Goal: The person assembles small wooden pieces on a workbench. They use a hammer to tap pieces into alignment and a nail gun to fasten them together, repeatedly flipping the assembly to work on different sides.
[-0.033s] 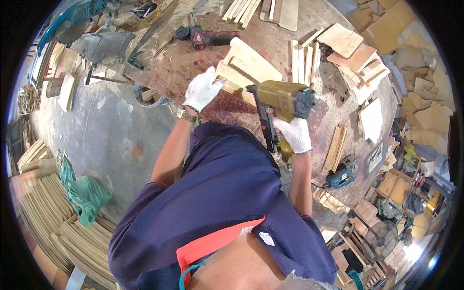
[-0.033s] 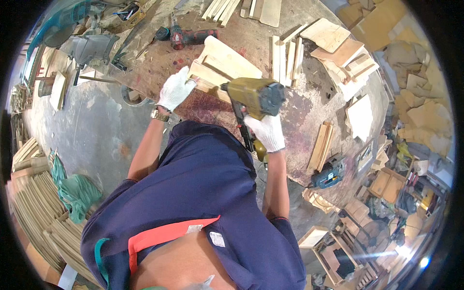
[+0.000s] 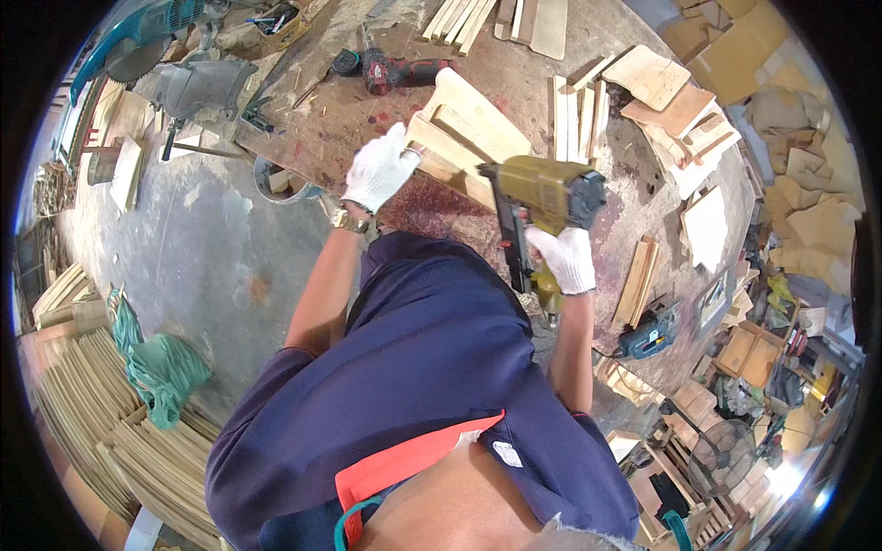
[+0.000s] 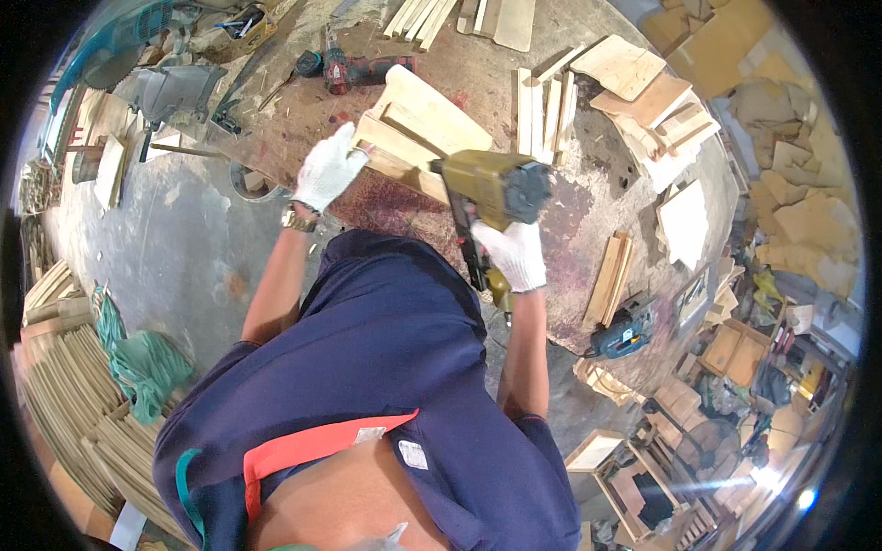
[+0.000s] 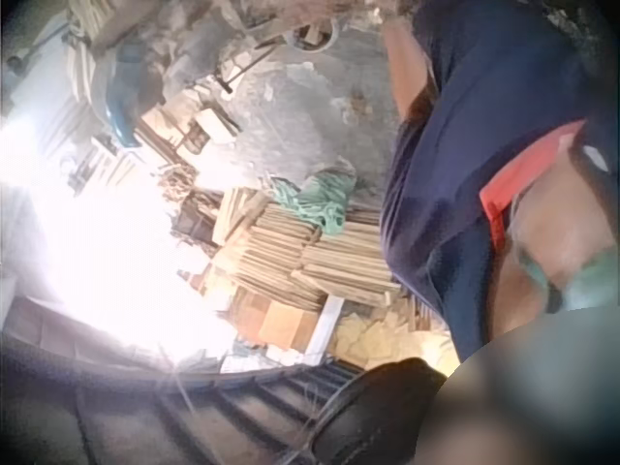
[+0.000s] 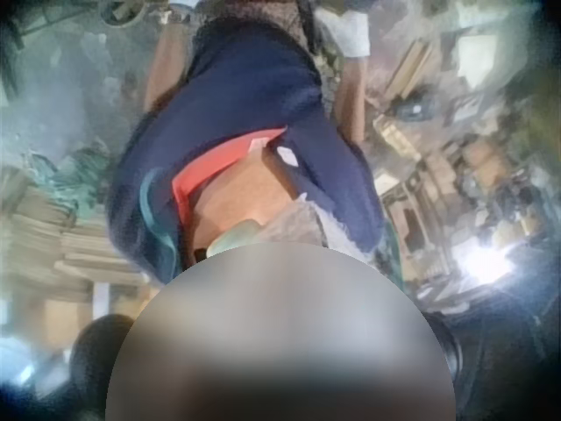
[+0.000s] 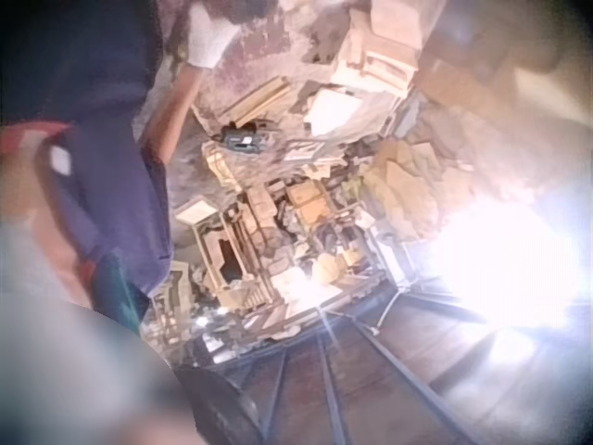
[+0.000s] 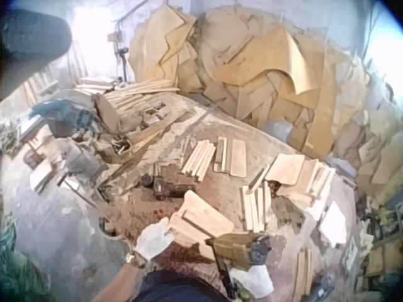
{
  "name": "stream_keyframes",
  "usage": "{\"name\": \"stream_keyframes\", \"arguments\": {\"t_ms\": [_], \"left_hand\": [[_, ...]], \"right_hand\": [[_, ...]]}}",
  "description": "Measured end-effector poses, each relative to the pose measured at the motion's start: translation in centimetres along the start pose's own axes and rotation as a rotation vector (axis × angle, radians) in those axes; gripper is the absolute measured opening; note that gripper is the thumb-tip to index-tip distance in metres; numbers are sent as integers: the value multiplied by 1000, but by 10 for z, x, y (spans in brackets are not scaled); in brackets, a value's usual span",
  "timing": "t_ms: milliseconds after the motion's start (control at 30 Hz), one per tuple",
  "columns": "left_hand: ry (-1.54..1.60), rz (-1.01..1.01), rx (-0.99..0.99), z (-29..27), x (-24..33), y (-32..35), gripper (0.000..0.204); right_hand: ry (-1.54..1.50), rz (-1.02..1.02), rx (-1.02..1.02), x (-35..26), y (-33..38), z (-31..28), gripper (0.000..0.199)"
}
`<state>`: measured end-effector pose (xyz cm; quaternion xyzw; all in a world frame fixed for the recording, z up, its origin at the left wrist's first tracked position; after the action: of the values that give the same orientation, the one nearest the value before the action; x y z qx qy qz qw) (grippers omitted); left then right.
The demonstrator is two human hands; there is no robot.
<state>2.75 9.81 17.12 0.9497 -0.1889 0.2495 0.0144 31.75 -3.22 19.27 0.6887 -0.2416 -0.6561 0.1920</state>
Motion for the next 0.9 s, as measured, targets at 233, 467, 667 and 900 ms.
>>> {"name": "stream_keyframes", "arguments": {"t_ms": [233, 467, 667, 900], "left_hand": [[286, 163, 167, -113, 45, -17, 21], [263, 607, -47, -24, 86, -74, 34], [443, 484, -482, 113, 94, -93, 27], [70, 587, -165, 116, 105, -125, 47]], "right_hand": [[604, -151, 707, 41, 4, -112, 43], [894, -55, 976, 116, -11, -132, 77], [755, -132, 1001, 140, -7, -134, 66], [921, 121, 1467, 172, 46, -253, 38]]}}
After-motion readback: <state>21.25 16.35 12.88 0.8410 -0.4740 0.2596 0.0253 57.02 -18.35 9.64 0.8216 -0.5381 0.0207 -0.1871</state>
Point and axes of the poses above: each hand's wrist, its own y-axis away from the middle knuckle, its own z-axis out of the palm, x = y × z, the point moved 8 cm from there along -y, towards the middle knuckle, and after that the axes turned 9 degrees about z, right-handed, at the moved point
